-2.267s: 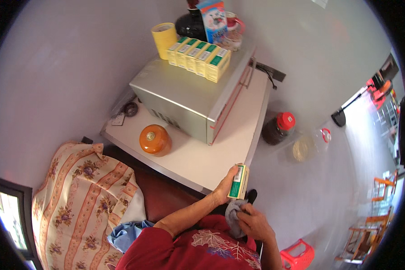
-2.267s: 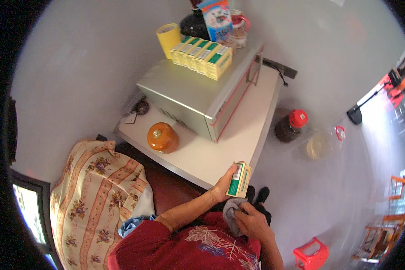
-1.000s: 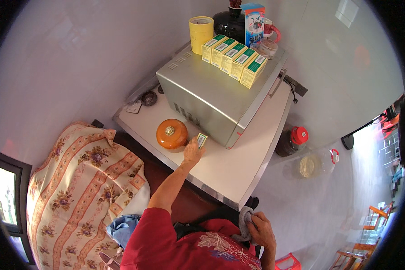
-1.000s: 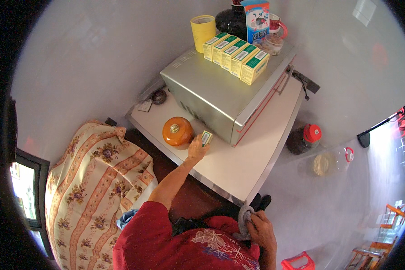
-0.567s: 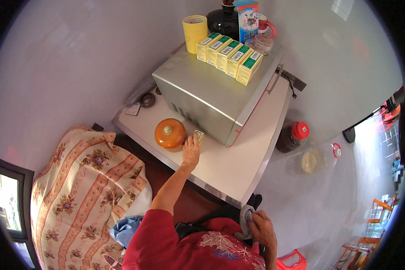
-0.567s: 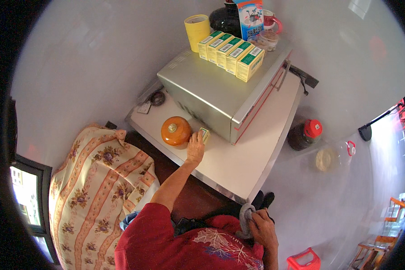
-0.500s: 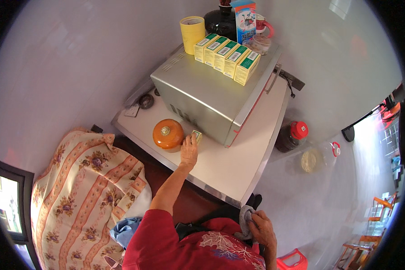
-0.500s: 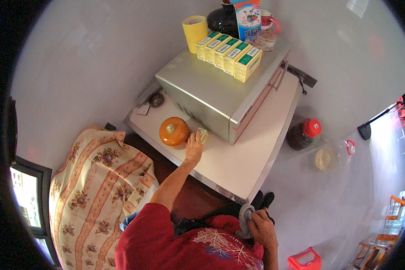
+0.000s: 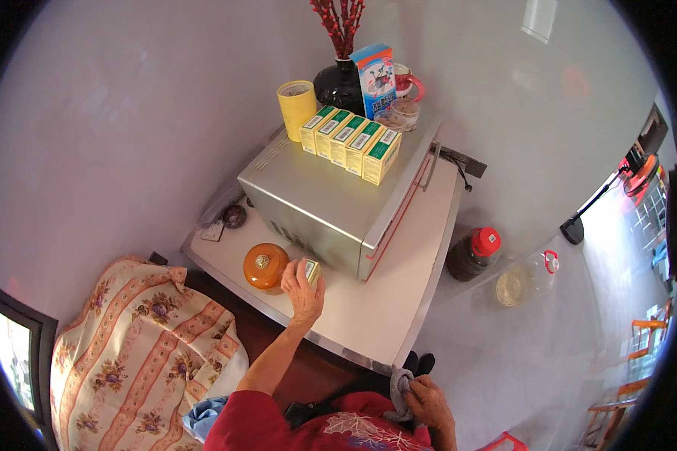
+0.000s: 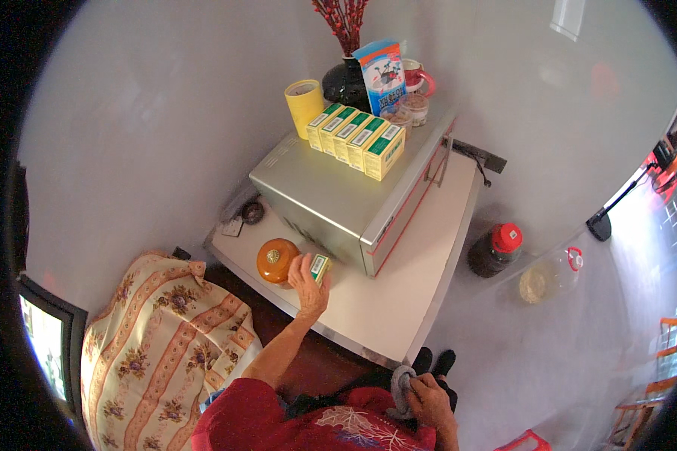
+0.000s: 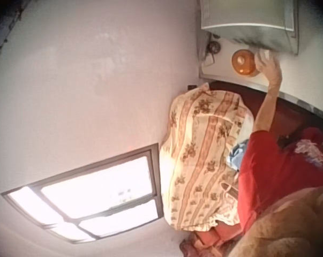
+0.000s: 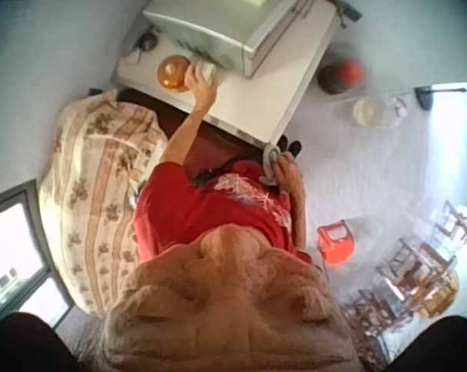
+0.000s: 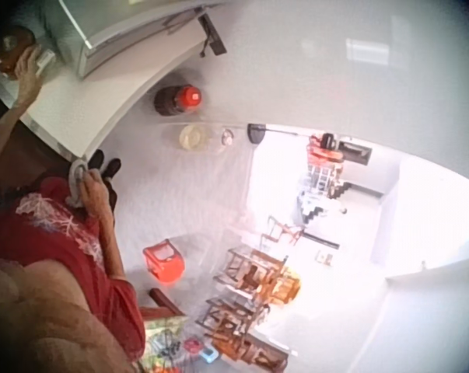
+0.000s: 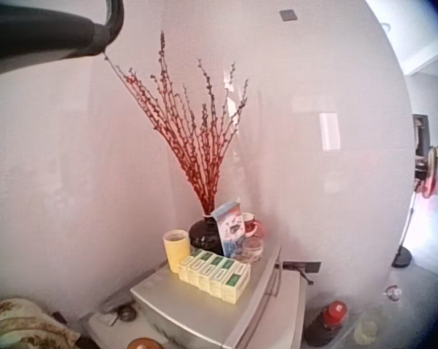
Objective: The person wipes an orange ceramic jar with a grey cloth, then proceeds to wipe several small yellow and green boxes one by one. The person handles each item individually, wiping the surfaces before placing them back on the counter.
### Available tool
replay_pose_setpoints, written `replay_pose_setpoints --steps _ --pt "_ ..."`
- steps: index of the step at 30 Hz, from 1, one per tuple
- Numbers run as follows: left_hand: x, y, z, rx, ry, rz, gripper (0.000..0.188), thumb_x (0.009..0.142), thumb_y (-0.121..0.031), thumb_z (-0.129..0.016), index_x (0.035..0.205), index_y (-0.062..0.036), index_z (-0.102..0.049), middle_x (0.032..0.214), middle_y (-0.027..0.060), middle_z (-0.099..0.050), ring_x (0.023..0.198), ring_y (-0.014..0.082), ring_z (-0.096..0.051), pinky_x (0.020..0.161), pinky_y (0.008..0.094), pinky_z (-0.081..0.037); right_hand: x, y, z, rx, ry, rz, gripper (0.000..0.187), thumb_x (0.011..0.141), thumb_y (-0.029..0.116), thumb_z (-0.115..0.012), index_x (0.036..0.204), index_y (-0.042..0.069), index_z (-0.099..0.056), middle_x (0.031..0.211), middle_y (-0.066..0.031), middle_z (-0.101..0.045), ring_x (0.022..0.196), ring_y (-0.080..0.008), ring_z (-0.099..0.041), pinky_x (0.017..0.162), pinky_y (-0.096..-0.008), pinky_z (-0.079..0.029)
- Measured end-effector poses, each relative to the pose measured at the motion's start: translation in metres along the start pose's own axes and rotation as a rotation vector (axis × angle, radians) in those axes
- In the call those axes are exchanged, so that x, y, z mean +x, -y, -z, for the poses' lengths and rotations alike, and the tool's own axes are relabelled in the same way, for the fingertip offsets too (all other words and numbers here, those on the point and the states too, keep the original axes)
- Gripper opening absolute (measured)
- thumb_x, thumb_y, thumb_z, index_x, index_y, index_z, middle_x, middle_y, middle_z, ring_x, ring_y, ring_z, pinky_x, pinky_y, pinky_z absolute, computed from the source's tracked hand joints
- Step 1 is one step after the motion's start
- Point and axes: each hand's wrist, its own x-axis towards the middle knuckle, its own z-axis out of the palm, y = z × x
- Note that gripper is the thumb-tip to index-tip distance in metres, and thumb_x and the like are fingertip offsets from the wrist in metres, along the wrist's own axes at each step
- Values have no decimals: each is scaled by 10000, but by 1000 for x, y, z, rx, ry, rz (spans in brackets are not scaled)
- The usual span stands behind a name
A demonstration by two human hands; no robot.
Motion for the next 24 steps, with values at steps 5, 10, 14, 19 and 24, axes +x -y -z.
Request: replay_pose_setpoints --steps 5,10,14,19,24 --pt "82 -70 32 -135 -168 -155 650 734 -139 -683 1294 -35 -372 1260 194 -359 1176 364 -319 966 464 -231 0 6 4 45 -15 -20 154 781 128 -597 894 23 -595 883 -154 -557 789 -346 -567 671 -406 -466" --pt "174 -138 11 -43 -68 -322 688 737 -194 -691 1311 -18 -354 1317 212 -305 1211 375 -288 969 483 -245 -4 2 7 -2 -22 -41 175 800 149 -584 944 50 -588 932 -134 -558 834 -349 -578 759 -441 -443" --pt "209 -144 -27 151 -10 -391 724 734 -243 -699 1316 -16 -335 1365 217 -240 1254 385 -241 993 523 -225 -14 -4 11 32 -57 -82 186 800 146 -583 962 55 -584 952 -135 -561 857 -352 -583 778 -447 -447" --pt "201 -150 -41 201 24 -386 695 716 -254 -713 1295 -65 -377 1322 185 -280 1243 364 -252 959 506 -275 -27 -9 14 107 -141 -98 189 786 158 -584 919 24 -587 916 -158 -548 814 -365 -562 695 -414 -460" --pt "202 -158 -44 251 93 -459 601 718 -168 -689 1249 -103 -415 1172 151 -421 1130 342 -386 914 457 -339 -28 -9 17 95 -129 -114 184 784 165 -582 895 18 -581 902 -158 -542 816 -363 -557 700 -416 -457"
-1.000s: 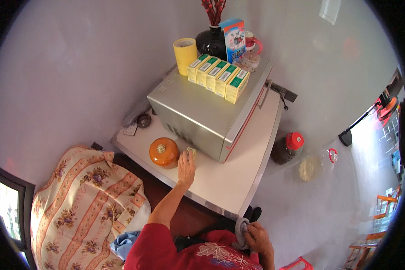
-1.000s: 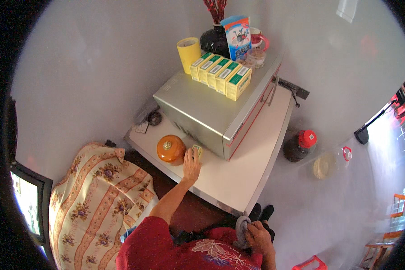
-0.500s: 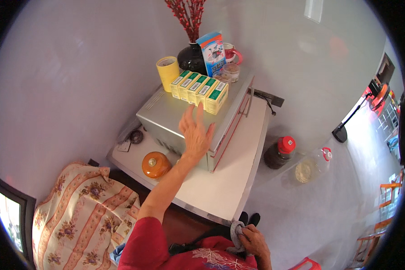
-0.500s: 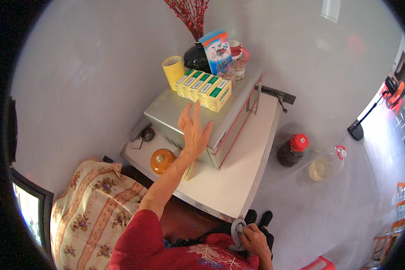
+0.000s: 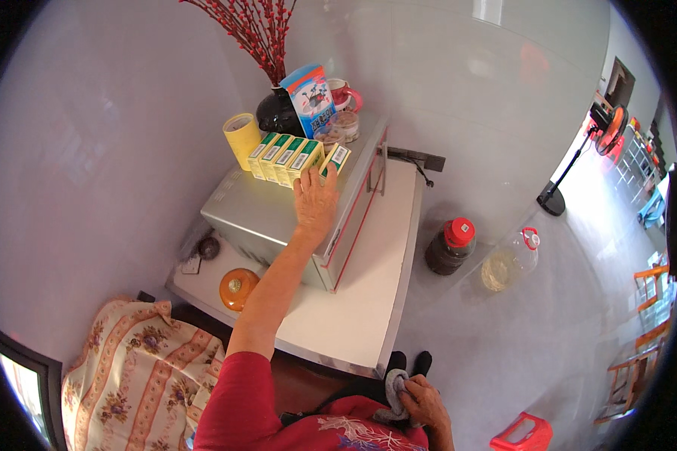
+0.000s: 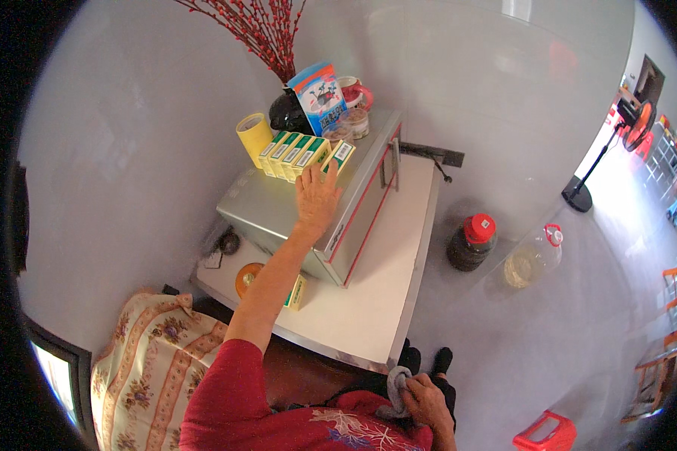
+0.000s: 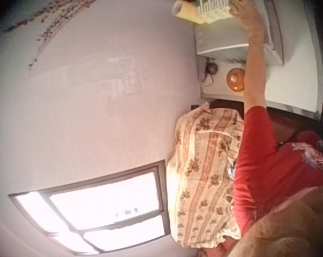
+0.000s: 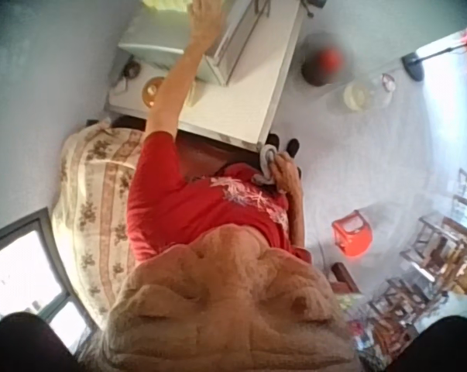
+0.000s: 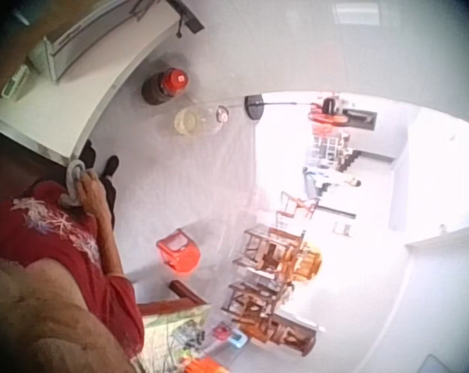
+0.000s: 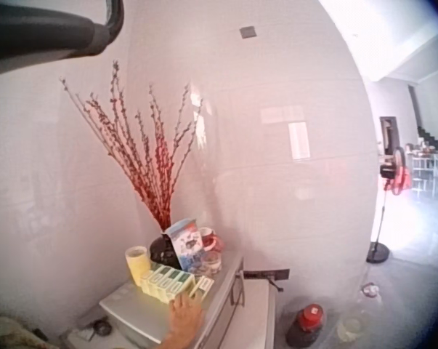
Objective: The person wipes an orange ceramic jar with a grey cloth, then proceeds to wipe several small yellow and green boxes one by one. The person handles each item individually, wiping the surfaces before placing them back on the counter.
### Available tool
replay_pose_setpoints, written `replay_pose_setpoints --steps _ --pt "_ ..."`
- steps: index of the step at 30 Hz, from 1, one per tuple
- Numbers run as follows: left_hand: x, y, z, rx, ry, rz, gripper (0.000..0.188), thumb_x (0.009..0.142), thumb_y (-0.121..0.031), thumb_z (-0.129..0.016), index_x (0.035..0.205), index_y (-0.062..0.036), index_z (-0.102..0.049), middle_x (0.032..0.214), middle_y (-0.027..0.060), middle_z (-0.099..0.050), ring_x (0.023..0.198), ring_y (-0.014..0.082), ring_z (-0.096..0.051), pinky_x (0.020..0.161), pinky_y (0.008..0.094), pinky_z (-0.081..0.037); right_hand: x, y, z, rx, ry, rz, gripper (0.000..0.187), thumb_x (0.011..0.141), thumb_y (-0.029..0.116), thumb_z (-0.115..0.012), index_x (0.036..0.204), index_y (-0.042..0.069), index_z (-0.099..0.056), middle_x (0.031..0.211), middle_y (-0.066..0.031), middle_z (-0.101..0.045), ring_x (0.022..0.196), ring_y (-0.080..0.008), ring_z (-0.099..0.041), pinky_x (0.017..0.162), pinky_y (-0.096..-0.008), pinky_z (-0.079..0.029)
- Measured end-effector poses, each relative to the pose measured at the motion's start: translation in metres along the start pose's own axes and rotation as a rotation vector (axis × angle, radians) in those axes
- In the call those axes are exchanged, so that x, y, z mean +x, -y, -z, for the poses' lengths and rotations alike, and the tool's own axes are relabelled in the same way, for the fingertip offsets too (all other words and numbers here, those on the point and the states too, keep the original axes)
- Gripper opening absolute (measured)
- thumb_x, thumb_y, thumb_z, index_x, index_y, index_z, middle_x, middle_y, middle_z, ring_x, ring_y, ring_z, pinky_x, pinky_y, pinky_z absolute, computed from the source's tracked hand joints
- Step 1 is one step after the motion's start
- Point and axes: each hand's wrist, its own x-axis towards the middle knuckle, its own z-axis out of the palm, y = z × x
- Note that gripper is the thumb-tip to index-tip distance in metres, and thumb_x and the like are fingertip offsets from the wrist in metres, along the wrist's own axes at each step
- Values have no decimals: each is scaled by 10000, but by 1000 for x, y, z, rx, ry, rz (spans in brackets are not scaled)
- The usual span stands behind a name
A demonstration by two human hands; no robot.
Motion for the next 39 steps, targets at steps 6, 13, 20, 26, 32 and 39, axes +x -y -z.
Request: replay_pose_setpoints --steps 6,13,20,26,32,39 --pt "1 7 -7 -202 -101 8 615 710 9 -621 1268 -58 -372 1168 193 -426 1027 379 -474 837 438 -432 -1 2 0 10 -21 -2 172 785 167 -577 859 12 -572 880 -160 -535 801 -360 -549 689 -414 -457" --pt "-60 -23 46 -1147 -77 415 535 792 10 -588 1273 -19 -356 1174 177 -480 1095 284 -495 862 371 -463 -2 -17 5 5 -107 10 168 779 112 -575 920 20 -574 885 -165 -532 829 -362 -550 712 -416 -454" --pt "-137 -103 99 -2204 430 1002 447 795 -27 -594 1192 -24 -389 1088 121 -563 965 232 -593 811 355 -517 57 50 51 -34 -798 209 236 773 4 -548 1004 -45 -552 966 -186 -521 817 -341 -541 687 -370 -455" --pt "-187 -145 94 -2418 737 1080 473 777 -45 -666 1205 -67 -466 1099 40 -560 998 159 -565 852 290 -486 85 82 39 -486 -798 503 283 674 96 -614 942 8 -606 1039 -129 -523 847 -274 -523 698 -355 -452" --pt "-193 -149 106 -2291 817 930 510 777 31 -616 1245 -79 -446 1062 20 -567 917 124 -576 776 264 -514 91 71 64 -447 -872 318 258 689 92 -596 936 19 -606 1058 -117 -522 938 -303 -485 786 -389 -424" --pt "-191 -166 113 -2133 632 744 551 719 121 -599 1207 -73 -431 1039 39 -564 878 113 -567 698 245 -508 100 43 79 -322 -903 331 275 718 64 -571 975 -35 -582 1093 -148 -517 1002 -350 -462 855 -431 -386"
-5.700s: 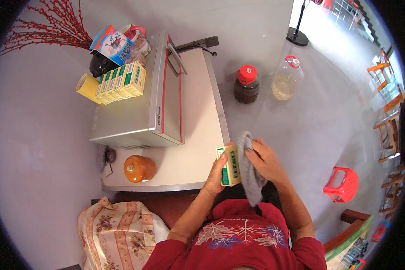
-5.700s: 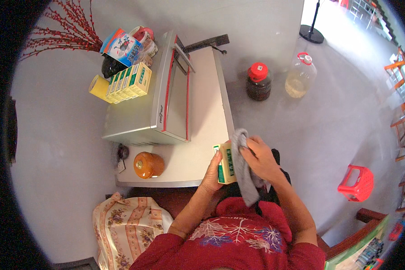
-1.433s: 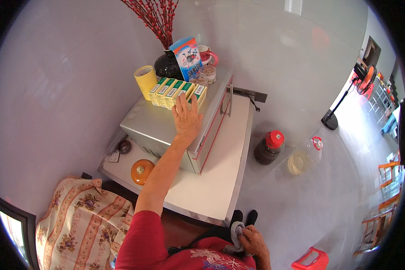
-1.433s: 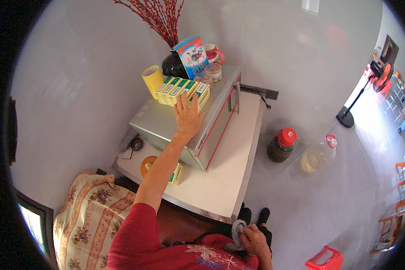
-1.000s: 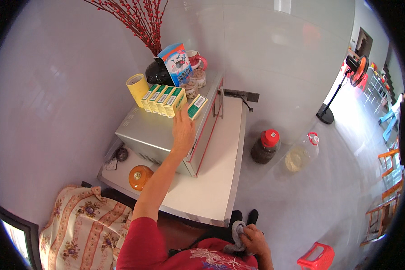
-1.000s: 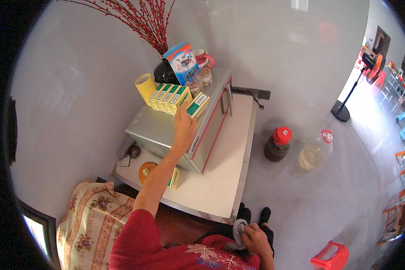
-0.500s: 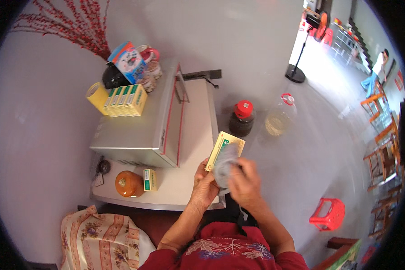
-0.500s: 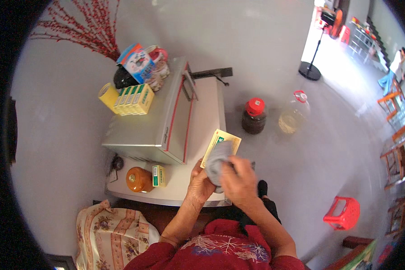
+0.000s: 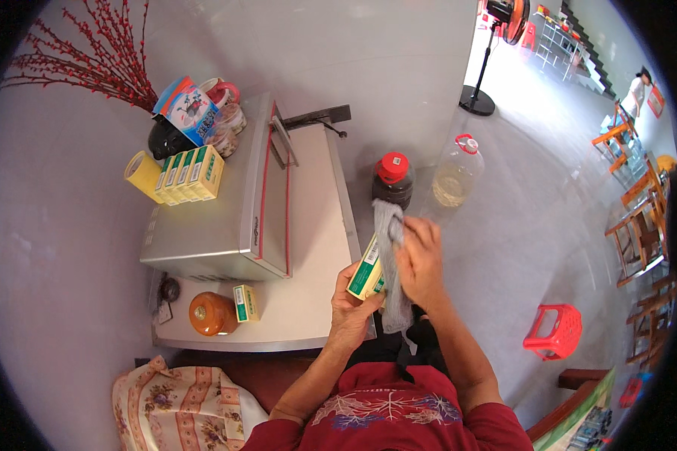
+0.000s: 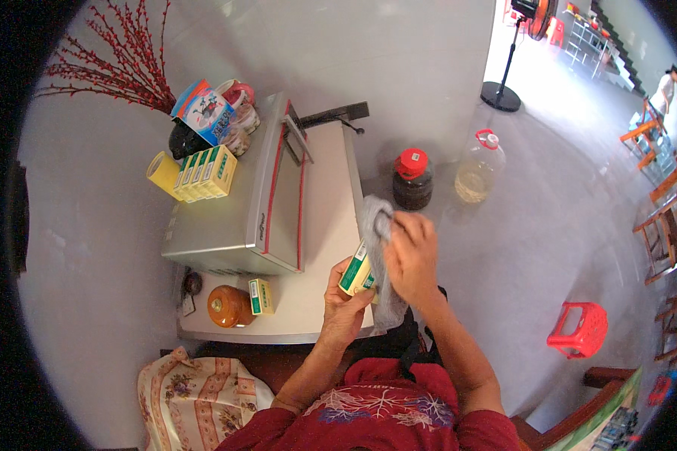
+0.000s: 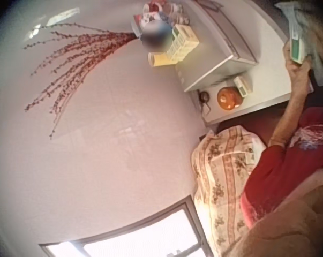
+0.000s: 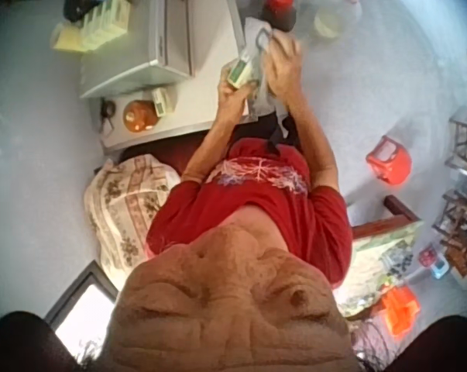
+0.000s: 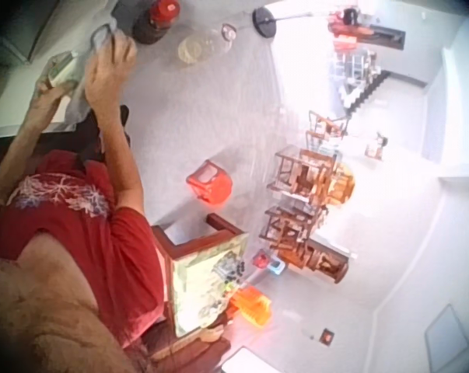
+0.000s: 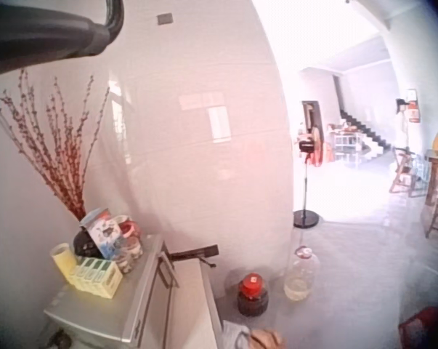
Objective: The person wipes an orange ceramic jar with a grey cloth, then proceeds to wipe several small yellow and green boxes one by one. The person handles each item individually, wiping the surfaces before placing them back on the counter.
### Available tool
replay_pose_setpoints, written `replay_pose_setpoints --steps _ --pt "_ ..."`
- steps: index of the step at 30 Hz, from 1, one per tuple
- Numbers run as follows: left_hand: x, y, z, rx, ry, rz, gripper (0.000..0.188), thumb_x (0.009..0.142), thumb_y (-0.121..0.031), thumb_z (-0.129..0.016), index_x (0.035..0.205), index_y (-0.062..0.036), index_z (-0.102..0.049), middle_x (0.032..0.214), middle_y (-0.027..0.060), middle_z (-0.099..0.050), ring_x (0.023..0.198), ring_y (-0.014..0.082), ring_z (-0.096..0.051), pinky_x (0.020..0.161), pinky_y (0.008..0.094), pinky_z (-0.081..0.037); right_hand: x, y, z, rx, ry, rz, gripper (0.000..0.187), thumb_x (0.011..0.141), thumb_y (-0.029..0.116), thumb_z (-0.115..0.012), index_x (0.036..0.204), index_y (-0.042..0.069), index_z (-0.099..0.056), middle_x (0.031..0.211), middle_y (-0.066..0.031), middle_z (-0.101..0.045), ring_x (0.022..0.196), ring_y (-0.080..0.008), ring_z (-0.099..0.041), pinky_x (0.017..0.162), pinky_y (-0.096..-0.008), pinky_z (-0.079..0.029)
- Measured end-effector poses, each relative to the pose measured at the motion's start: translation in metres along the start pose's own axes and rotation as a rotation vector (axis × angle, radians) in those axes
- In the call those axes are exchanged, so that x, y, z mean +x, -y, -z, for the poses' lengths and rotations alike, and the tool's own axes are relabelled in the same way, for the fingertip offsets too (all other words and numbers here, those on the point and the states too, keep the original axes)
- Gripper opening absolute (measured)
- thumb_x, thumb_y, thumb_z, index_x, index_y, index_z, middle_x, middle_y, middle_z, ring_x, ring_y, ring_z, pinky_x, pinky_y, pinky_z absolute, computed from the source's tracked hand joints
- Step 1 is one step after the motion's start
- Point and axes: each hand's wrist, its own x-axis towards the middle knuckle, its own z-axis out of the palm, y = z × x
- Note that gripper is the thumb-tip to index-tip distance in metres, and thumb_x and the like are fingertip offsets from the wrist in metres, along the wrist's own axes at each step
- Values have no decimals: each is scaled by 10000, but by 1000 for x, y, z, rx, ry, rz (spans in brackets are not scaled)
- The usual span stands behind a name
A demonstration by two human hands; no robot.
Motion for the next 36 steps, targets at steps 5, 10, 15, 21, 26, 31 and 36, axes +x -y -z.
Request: replay_pose_setpoints --steps 5,10,15,21,26,31,36 --pt "0 1 9 253 -37 -75 530 726 107 -620 1200 -54 -445 1025 29 -558 910 102 -552 770 238 -485 -16 19 0 -118 18 185 290 690 76 -579 966 -12 -596 1124 -105 -531 1005 -291 -483 820 -388 -401" --pt "-6 11 8 69 -59 -139 482 754 56 -637 1194 6 -447 1066 49 -545 951 136 -542 815 259 -467 -32 42 0 -95 292 397 247 705 159 -583 932 65 -607 1111 -35 -547 994 -219 -495 756 -357 -387" --pt "-8 17 20 684 -105 -290 470 717 33 -687 1148 11 -500 1074 94 -566 974 191 -561 846 304 -457 -25 30 -8 -129 199 266 237 712 161 -592 940 101 -618 1106 12 -552 997 -214 -487 770 -375 -356" --pt "-6 16 18 821 -105 -285 471 751 -38 -671 1177 -18 -472 1097 119 -566 995 187 -561 860 294 -454 -18 7 -9 -83 153 55 218 717 137 -577 928 101 -624 1127 -5 -547 1032 -230 -475 785 -388 -348" --pt "-5 39 44 -96 -77 -46 417 804 -78 -606 1193 -29 -463 1158 97 -519 1038 201 -533 891 316 -449 -50 34 -14 -1 334 331 232 696 152 -589 924 124 -621 1165 10 -528 1083 -202 -459 812 -393 -324" --pt "-9 35 39 133 -81 -68 485 739 83 -632 1185 5 -459 1167 89 -498 1016 157 -528 815 291 -486 -50 22 -18 8 262 227 273 701 161 -619 972 130 -621 1131 19 -527 1043 -211 -449 842 -395 -306" --pt "-8 14 9 748 -81 -80 504 701 70 -677 1155 15 -463 995 77 -580 920 148 -566 825 271 -471 -44 7 -13 -29 95 -38 232 738 134 -553 959 91 -608 1113 -34 -555 1031 -243 -475 856 -397 -320"
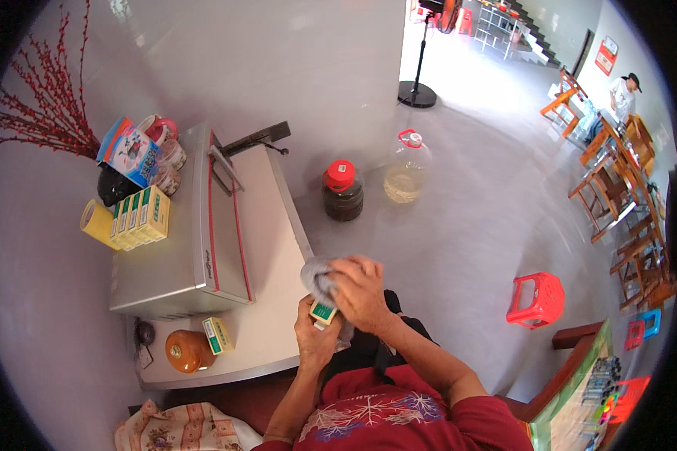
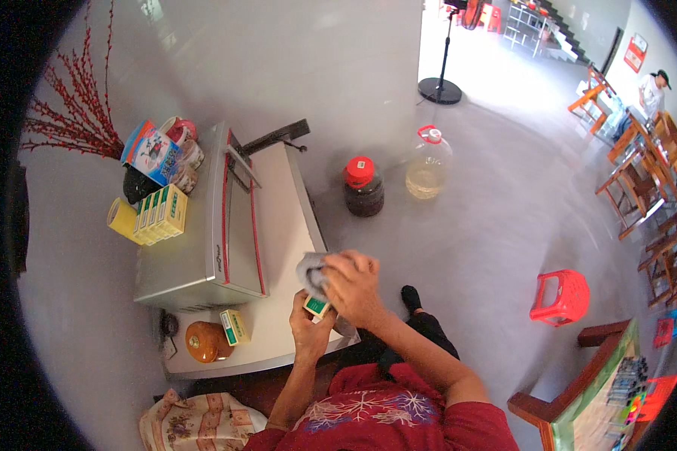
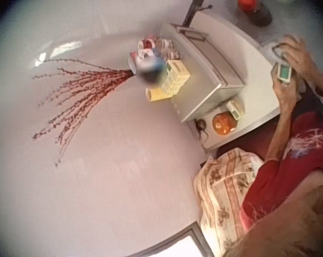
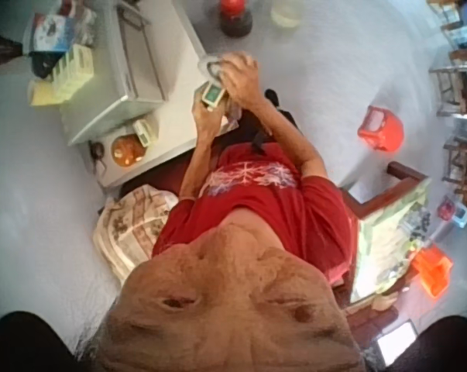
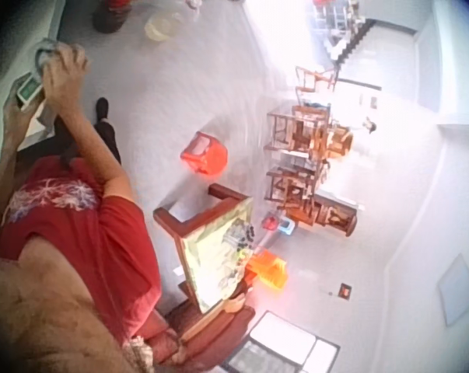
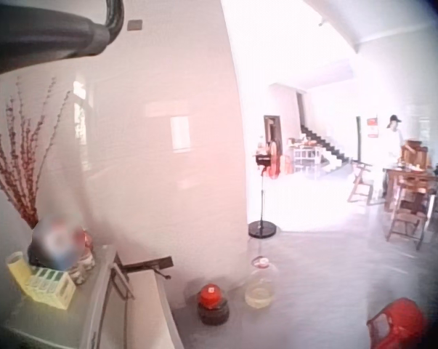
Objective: The person wipes an orange ceramic jar with a grey cloth, then proceeds to wipe several small yellow and green boxes one by one. The person handles each item individually, wiping the surfaces before placing them back on the counter.
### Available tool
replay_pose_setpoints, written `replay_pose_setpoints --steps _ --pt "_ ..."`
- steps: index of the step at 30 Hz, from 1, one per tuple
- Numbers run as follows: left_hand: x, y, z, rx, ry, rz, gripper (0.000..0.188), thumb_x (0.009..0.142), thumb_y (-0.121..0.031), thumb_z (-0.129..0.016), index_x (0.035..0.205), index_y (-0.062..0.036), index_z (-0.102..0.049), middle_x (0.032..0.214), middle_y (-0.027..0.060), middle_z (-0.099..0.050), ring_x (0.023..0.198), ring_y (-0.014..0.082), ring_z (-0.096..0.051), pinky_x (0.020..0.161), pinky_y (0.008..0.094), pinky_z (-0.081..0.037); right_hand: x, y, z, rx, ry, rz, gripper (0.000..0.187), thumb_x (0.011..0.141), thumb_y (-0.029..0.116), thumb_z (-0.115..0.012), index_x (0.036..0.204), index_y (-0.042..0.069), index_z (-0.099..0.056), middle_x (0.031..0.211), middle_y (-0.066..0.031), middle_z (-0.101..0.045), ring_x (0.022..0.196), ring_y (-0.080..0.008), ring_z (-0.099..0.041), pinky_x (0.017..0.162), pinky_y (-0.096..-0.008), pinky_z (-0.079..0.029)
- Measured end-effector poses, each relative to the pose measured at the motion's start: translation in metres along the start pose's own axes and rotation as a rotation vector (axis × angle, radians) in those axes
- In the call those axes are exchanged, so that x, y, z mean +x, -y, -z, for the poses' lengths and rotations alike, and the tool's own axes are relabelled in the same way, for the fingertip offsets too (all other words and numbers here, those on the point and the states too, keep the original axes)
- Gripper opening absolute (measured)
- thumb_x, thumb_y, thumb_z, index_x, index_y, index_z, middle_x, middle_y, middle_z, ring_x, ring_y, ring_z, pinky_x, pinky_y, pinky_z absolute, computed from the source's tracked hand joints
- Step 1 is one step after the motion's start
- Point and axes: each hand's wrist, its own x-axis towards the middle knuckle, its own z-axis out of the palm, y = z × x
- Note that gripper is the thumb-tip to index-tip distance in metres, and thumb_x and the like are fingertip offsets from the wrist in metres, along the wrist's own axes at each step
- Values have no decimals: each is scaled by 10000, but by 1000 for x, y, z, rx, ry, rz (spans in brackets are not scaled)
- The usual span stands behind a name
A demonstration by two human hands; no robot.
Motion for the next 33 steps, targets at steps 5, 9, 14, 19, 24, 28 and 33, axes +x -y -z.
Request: replay_pose_setpoints --steps 5,9,14,19,24,28,33 --pt "0 -9 -5 -26 85 -212 508 713 82 -662 1175 4 -466 1073 108 -592 988 158 -574 864 275 -458 -3 -32 9 480 40 -609 248 878 211 -486 1037 41 -573 1054 -110 -559 979 -255 -496 848 -363 -367" --pt "9 -4 6 -223 210 -45 506 707 99 -655 1168 2 -472 1081 94 -583 985 154 -573 868 283 -467 -15 -47 16 866 236 -658 302 924 261 -438 1077 19 -535 968 -140 -570 895 -210 -522 796 -320 -406" --pt "24 -6 16 -330 309 66 494 711 89 -661 1164 14 -479 1073 89 -583 969 144 -573 872 275 -463 -35 -46 8 776 97 -572 288 900 206 -475 1092 -4 -518 935 -155 -571 858 -202 -544 771 -327 -428" --pt "33 -5 14 -578 224 169 486 729 53 -671 1170 3 -473 1069 91 -589 972 157 -579 881 283 -469 -23 -31 -5 590 -216 -451 215 828 63 -548 1019 -34 -550 928 -160 -565 820 -276 -577 725 -323 -444" --pt "32 -5 15 -808 149 240 471 749 70 -654 1164 -40 -462 1065 82 -585 978 158 -579 877 293 -483 -9 -18 8 550 -197 -315 259 821 38 -554 1067 -43 -538 1031 -103 -528 920 -168 -516 825 -270 -399" --pt "30 -9 17 -791 182 155 485 732 73 -674 1152 -67 -474 1060 63 -588 963 162 -585 873 299 -486 0 -15 22 654 -117 -213 367 782 35 -605 1125 -57 -514 1120 -145 -491 990 -211 -508 856 -298 -396" --pt "33 -12 26 -638 274 34 479 723 72 -688 1139 -59 -491 1111 64 -574 1022 148 -554 900 293 -467 14 -19 33 865 86 -312 379 788 38 -603 1145 -48 -509 1069 -144 -511 957 -220 -516 846 -296 -396"
